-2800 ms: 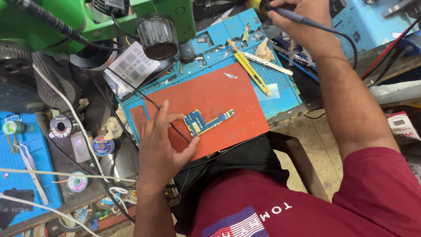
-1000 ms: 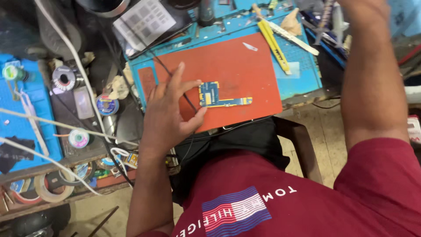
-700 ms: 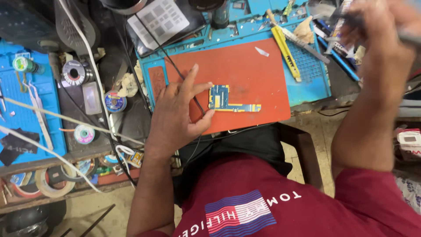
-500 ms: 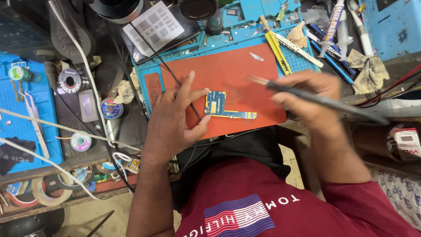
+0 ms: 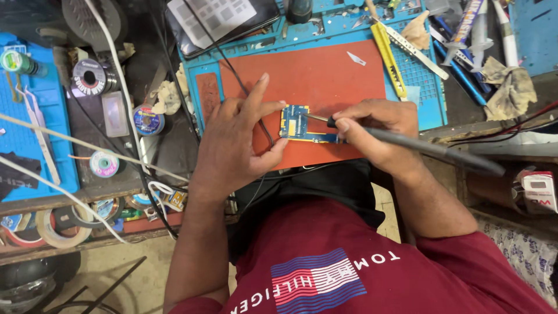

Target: The person uses a soldering iron to work on a small blue circuit board placed on a red mat. They then pick up a disassembled smartphone, briefly inspect its internal components, and place it back on the table.

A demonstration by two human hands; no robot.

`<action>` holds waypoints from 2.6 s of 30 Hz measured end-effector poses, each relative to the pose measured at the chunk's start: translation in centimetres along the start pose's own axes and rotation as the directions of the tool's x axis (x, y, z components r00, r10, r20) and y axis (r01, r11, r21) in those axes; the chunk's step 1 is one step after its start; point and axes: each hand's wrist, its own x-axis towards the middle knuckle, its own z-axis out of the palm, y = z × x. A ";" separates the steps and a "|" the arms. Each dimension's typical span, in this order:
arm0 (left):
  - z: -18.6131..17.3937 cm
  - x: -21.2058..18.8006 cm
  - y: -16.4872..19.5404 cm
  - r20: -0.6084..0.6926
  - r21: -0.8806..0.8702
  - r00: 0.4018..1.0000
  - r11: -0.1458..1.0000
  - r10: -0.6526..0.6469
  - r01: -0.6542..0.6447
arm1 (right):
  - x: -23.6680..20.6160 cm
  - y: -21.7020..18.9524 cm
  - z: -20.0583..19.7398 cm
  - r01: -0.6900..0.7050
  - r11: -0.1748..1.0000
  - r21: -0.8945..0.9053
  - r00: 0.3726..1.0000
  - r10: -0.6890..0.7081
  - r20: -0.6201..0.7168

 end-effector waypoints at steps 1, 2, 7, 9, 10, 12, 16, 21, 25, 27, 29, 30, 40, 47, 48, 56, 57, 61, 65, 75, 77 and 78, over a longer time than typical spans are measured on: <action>0.0 -0.1 -0.1 -0.004 -0.001 1.000 1.000 0.005 -0.005 | 0.0 -0.4 0.2 0.044 0.996 -0.073 0.999 -0.043 0.010; 0.1 -0.1 -0.2 -0.008 -0.004 1.000 1.000 0.010 -0.010 | 0.1 -0.7 0.4 0.087 0.986 -0.145 0.996 -0.085 0.022; 0.1 -0.4 -0.5 0.007 -0.020 1.000 1.000 0.000 0.000 | 0.5 -1.6 1.3 0.224 0.933 -0.283 0.975 -0.215 0.063; 0.0 -0.4 -0.5 0.017 -0.063 1.000 0.998 -0.011 0.012 | 0.5 -1.6 1.5 0.251 0.919 -0.305 0.968 -0.240 0.074; 0.0 -0.4 -0.5 0.019 -0.059 1.000 0.998 -0.015 0.016 | 0.5 -1.6 1.6 0.266 0.913 -0.308 0.964 -0.255 0.077; -0.1 -0.3 -0.4 0.024 -0.053 0.999 0.998 -0.022 0.023 | 0.5 -1.5 1.8 0.284 0.903 -0.323 0.958 -0.274 0.077; 0.0 -0.3 -0.4 0.009 -0.038 1.000 0.999 -0.006 0.007 | 0.5 -1.2 1.9 0.300 0.884 -0.359 0.953 -0.294 0.073; -0.1 -0.2 -0.2 0.021 -0.044 0.999 0.998 -0.037 0.038 | 0.5 -1.1 1.9 0.302 0.884 -0.358 0.952 -0.296 0.073; -0.2 -0.2 -0.1 0.014 -0.042 0.999 0.999 -0.029 0.030 | 0.5 -1.2 2.0 0.286 0.889 -0.359 0.957 -0.280 0.069; -0.2 -0.1 -0.1 0.008 -0.043 1.000 0.999 -0.025 0.026 | 0.6 -1.3 2.0 0.290 0.886 -0.363 0.956 -0.283 0.072; -0.2 -0.1 -0.1 0.027 -0.045 0.999 0.998 -0.042 0.044 | 0.6 -1.3 2.0 0.276 0.889 -0.365 0.960 -0.271 0.066; -0.2 -0.1 -0.1 0.036 -0.048 0.998 0.997 -0.051 0.053 | 0.6 -1.3 2.0 0.285 0.886 -0.365 0.958 -0.279 0.069; -0.1 -0.2 -0.1 0.020 -0.041 0.999 0.999 -0.031 0.032 | 0.6 -1.1 1.9 0.322 0.872 -0.370 0.946 -0.316 0.076; -0.2 0.0 -0.1 0.042 -0.043 0.999 0.998 -0.033 0.035 | 0.6 -1.4 1.6 0.354 0.854 -0.383 0.933 -0.352 0.078; -0.2 0.1 0.0 0.047 -0.045 0.998 0.998 -0.036 0.038 | 0.4 -1.5 1.5 0.317 0.879 -0.356 0.945 -0.323 0.044; -0.1 0.5 0.7 0.042 -0.040 0.999 0.999 -0.007 0.009 | -0.8 -2.0 1.0 0.081 0.968 -0.237 0.991 -0.103 -0.083; 0.0 0.5 0.8 0.035 -0.033 0.999 0.999 -0.008 0.009 | -0.9 -1.9 1.1 0.097 0.969 -0.229 0.990 -0.117 -0.078; 0.4 0.5 1.2 0.047 -0.003 0.994 0.995 -0.097 0.097 | -1.1 -1.9 1.2 0.082 0.980 -0.182 0.994 -0.095 -0.062; 1.0 0.4 1.4 0.015 0.003 0.993 0.993 -0.120 0.120 | -1.1 -1.7 1.8 0.062 0.997 0.041 0.991 -0.057 -0.117; 1.3 -0.4 1.2 -0.009 -0.045 0.987 0.986 -0.159 0.158 | -0.6 -1.5 2.4 0.189 0.945 -0.268 0.976 -0.210 -0.051; 1.3 -0.4 1.1 -0.006 -0.047 0.987 0.986 -0.162 0.161 | -0.5 -1.5 2.5 0.197 0.928 -0.316 0.974 -0.223 -0.048; 1.3 -0.4 1.1 -0.003 -0.049 0.987 0.985 -0.163 0.163 | -0.4 -1.5 2.6 0.200 0.931 -0.306 0.974 -0.223 -0.041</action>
